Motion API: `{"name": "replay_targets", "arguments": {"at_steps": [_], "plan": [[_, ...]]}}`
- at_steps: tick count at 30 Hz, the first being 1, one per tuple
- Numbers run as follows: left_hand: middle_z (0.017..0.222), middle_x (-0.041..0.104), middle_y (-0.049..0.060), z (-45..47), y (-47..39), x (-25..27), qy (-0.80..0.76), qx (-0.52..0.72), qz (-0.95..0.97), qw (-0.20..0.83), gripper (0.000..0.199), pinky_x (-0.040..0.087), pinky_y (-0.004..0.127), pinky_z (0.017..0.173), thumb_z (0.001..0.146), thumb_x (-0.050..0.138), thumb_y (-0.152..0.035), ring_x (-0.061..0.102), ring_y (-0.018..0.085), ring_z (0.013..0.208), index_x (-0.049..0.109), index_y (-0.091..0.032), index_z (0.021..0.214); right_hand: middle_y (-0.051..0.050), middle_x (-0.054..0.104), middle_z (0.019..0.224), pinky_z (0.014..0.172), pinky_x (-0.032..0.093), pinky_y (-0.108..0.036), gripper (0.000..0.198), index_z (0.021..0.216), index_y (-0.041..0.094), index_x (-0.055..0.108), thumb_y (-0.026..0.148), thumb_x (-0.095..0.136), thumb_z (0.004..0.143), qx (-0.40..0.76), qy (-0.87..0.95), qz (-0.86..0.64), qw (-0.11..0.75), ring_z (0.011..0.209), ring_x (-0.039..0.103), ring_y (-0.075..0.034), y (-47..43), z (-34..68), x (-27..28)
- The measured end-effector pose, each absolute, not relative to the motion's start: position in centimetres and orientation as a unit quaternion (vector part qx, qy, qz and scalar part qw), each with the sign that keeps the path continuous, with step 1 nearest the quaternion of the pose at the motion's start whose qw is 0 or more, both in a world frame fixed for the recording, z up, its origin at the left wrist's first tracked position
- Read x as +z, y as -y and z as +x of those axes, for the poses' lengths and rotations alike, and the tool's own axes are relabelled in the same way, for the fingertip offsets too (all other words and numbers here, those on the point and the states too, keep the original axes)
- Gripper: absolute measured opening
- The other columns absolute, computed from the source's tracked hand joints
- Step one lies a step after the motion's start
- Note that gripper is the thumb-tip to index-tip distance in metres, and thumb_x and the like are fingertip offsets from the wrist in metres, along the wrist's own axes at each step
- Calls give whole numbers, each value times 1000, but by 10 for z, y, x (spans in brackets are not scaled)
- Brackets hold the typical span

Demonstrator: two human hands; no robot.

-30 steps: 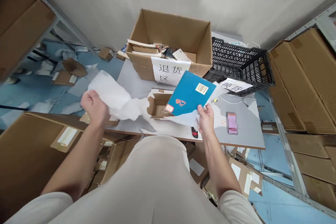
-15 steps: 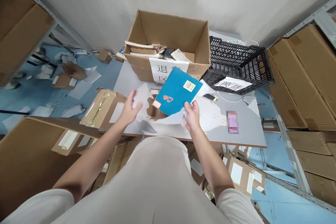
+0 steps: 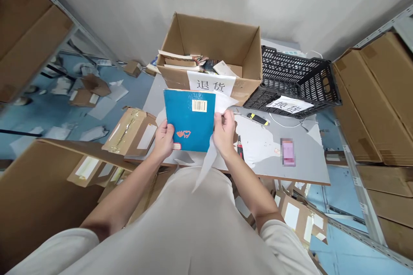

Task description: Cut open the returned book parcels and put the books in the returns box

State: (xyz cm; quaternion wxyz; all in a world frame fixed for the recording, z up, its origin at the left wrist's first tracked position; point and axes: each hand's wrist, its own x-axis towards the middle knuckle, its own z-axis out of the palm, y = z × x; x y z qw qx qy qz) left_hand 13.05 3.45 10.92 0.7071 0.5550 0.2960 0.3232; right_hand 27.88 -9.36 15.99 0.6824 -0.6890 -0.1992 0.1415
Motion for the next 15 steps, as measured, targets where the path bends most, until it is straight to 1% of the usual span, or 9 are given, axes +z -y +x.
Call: {"name": "replay_targets", "arguments": {"at_steps": [2,4,6,8,10,12,14,15], "plan": [[102,69,9,124,-37,109,-314,354,534,700,55,56,32,73,76,58,-67,68,20,86,59,-20,104,1,59,85,66,48,-27,37,96,27,54,61,47,86,124,198,-678,697,77,58,-16,87,283,157],[107,69,9,116,-44,108,-336,395,506,689,56,56,33,77,76,57,-69,67,20,91,58,-21,105,2,57,81,60,48,-26,36,100,28,53,61,42,89,125,194,-669,707,67,56,-14,80,288,153],[108,68,8,104,-56,105,-367,447,483,658,56,56,34,80,76,55,-70,67,20,93,58,-22,105,3,54,74,52,45,-25,35,102,29,52,60,40,90,141,199,-667,703,57,52,-12,69,291,148],[109,68,8,90,-71,103,-396,498,475,608,55,55,34,81,79,52,-70,67,19,93,57,-22,104,3,52,72,52,44,-24,35,100,28,53,60,41,90,159,219,-667,694,56,51,-11,51,290,147],[109,67,7,76,-85,104,-417,534,474,562,53,55,33,81,81,50,-69,66,18,93,57,-22,104,2,53,75,59,47,-25,36,94,26,53,61,45,88,176,251,-659,686,65,54,-13,32,284,151],[106,67,7,65,-95,108,-431,557,476,526,52,54,31,80,81,49,-69,66,16,91,56,-21,102,0,58,82,72,49,-28,36,90,25,55,61,51,85,214,290,-634,684,80,58,-16,17,274,159],[101,67,6,57,-100,112,-440,565,481,507,52,54,29,78,80,50,-69,65,15,86,56,-20,100,-1,62,91,83,48,-33,34,91,25,57,58,56,83,291,317,-590,683,92,58,-19,11,265,168],[99,67,6,55,-101,113,-441,563,482,506,52,53,28,77,80,51,-69,65,15,84,55,-20,98,-2,63,94,85,48,-35,32,90,25,58,56,59,81,340,324,-569,675,94,59,-20,11,261,170]]}}
